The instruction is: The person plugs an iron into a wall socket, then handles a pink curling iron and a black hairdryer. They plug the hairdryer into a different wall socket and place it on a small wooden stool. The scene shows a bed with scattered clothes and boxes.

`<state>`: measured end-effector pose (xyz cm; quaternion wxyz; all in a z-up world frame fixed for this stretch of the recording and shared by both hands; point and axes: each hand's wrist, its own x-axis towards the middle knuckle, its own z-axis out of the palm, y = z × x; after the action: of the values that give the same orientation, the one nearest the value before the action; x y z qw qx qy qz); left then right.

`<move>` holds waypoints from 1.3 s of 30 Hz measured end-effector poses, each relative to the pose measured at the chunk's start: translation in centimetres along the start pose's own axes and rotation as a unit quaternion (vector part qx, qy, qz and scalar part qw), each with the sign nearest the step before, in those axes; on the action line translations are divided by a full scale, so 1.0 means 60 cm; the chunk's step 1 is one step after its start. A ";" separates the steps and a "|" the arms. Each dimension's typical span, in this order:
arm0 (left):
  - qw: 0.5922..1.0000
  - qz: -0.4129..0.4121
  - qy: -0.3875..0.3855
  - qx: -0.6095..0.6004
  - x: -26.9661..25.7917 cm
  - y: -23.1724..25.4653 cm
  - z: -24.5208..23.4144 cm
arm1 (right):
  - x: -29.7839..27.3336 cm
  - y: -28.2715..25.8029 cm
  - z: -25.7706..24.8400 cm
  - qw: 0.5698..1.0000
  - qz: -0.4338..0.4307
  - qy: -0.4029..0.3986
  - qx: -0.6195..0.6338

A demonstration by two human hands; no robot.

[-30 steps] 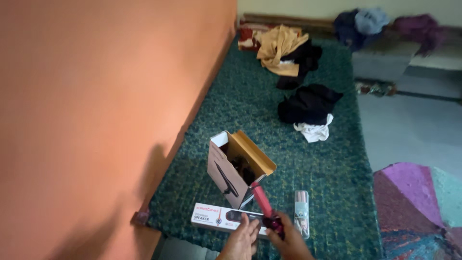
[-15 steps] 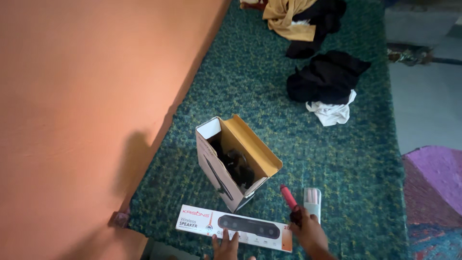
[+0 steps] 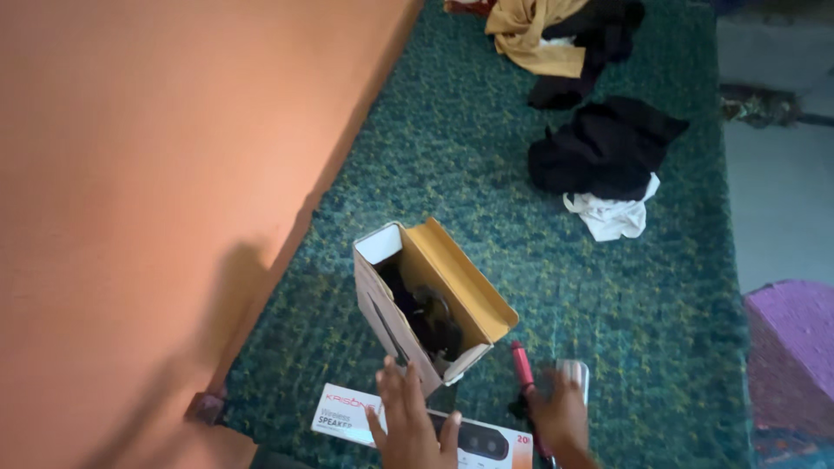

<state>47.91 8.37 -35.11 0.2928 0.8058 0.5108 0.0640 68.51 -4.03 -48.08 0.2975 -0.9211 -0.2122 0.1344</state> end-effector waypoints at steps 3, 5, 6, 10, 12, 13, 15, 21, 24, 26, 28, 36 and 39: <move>1.000 0.014 -0.020 0.016 0.025 0.028 -0.034 | 0.025 -0.118 -0.060 0.989 0.035 0.111 0.089; 0.994 -0.007 -0.087 0.064 0.040 0.045 -0.049 | 0.033 -0.191 -0.096 0.972 -0.035 0.109 0.206; 0.987 -0.019 -0.130 0.095 0.045 0.050 -0.052 | 0.038 -0.226 -0.106 0.956 -0.070 0.107 0.262; 0.979 -0.030 -0.156 0.129 0.045 0.054 -0.040 | 0.063 -0.350 -0.101 0.952 -0.242 -0.015 0.190; 0.976 -0.018 -0.165 0.137 0.044 0.036 -0.022 | 0.070 -0.393 -0.081 0.927 -0.356 -0.032 0.115; 0.975 -0.011 -0.170 0.142 0.045 0.025 -0.009 | 0.075 -0.412 -0.069 0.913 -0.399 -0.041 0.074; 0.967 -0.020 -0.205 0.153 0.050 0.000 0.025 | 0.080 -0.441 -0.044 0.917 -0.365 -0.113 -0.119; 0.983 0.089 -0.022 0.161 0.056 -0.091 0.158 | 0.087 -0.474 0.012 0.806 -0.374 -0.191 -0.416; 0.928 0.141 0.257 0.228 0.077 -0.112 0.185 | 0.087 -0.473 0.037 0.774 -0.392 -0.210 -0.451; 0.954 0.101 0.168 0.227 0.079 -0.105 0.180 | 0.095 -0.465 0.042 0.784 -0.392 -0.197 -0.440; 0.979 0.015 -0.141 0.149 0.070 -0.102 0.148 | 0.101 -0.455 0.038 0.810 -0.388 -0.163 -0.409; 0.973 -0.014 -0.147 0.180 0.063 -0.037 0.048 | 0.053 -0.468 -0.039 0.843 -0.368 -0.133 -0.369; 0.974 0.008 -0.134 0.182 0.058 -0.032 0.039 | 0.030 -0.489 -0.082 0.859 -0.347 -0.112 -0.360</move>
<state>49.00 10.97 -38.74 0.2067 0.8506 0.4637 -0.1369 62.81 15.88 -26.67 -0.0532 -0.8094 -0.5836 0.0390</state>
